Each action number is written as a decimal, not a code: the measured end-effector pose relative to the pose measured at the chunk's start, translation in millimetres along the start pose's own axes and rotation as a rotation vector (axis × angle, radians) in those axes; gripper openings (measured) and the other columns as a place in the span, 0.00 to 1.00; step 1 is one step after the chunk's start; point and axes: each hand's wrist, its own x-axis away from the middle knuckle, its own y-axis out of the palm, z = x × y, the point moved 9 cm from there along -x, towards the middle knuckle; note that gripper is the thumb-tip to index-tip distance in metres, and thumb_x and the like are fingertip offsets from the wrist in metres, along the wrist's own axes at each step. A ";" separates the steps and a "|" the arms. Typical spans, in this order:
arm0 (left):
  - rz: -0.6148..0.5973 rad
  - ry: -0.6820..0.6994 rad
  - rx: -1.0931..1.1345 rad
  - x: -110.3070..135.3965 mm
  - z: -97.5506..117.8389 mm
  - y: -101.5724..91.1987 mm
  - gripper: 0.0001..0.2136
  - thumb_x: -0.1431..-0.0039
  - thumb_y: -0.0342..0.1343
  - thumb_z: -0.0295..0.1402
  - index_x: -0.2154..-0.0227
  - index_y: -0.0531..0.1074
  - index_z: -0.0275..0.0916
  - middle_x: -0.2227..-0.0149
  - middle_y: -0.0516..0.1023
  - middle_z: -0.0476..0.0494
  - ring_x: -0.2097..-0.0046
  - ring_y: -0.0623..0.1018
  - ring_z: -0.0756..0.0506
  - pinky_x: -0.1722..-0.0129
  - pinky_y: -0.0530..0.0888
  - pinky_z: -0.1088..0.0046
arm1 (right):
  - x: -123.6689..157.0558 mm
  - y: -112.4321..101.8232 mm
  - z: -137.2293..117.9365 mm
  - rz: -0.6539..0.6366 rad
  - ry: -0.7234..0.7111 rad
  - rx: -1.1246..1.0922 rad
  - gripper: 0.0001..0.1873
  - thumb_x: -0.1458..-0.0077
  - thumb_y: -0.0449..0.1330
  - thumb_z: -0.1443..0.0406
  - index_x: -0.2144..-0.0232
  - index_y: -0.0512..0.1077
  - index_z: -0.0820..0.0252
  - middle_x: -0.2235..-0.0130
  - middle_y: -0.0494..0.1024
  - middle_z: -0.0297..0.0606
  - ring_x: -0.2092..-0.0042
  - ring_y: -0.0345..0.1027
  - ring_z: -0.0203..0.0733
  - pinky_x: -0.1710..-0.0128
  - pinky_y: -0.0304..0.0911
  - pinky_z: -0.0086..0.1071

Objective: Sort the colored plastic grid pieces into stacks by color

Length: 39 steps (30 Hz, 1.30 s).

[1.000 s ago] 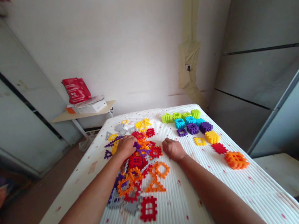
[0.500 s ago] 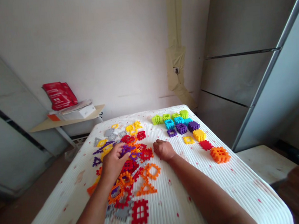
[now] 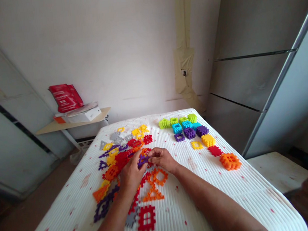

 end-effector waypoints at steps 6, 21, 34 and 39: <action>0.161 0.104 0.015 3.4 -2.7 -17.8 0.23 0.46 0.54 0.34 0.46 0.62 0.41 0.56 0.76 0.41 0.55 0.75 0.43 0.55 0.71 0.66 | -10.5 -58.0 -4.5 0.314 -0.088 0.151 0.11 0.59 0.60 0.60 0.73 0.69 0.60 0.81 0.67 0.27 0.81 0.58 0.29 0.81 0.55 0.24; 0.338 0.136 0.082 9.1 -13.8 -51.1 0.13 0.42 0.48 0.32 0.56 0.71 0.39 0.57 0.75 0.41 0.54 0.73 0.45 0.52 0.69 0.69 | -2.0 -87.8 -18.1 0.478 -0.065 1.380 0.12 0.43 0.48 0.68 0.64 0.72 0.59 0.60 0.72 0.41 0.61 0.66 0.39 0.63 0.59 0.28; 0.332 0.127 0.100 9.0 -17.7 -50.1 0.12 0.42 0.47 0.32 0.58 0.71 0.41 0.58 0.76 0.43 0.55 0.74 0.45 0.52 0.70 0.69 | -3.7 -53.6 -5.6 0.299 0.019 1.619 0.15 0.41 0.46 0.65 0.56 0.69 0.60 0.50 0.70 0.46 0.51 0.61 0.45 0.58 0.56 0.36; 0.337 0.134 0.113 9.0 -17.2 -50.1 0.12 0.42 0.47 0.32 0.58 0.72 0.41 0.59 0.76 0.42 0.56 0.74 0.46 0.52 0.70 0.69 | -6.0 -59.6 -3.0 0.322 0.032 1.607 0.18 0.41 0.46 0.63 0.51 0.68 0.59 0.47 0.67 0.46 0.49 0.59 0.47 0.56 0.55 0.39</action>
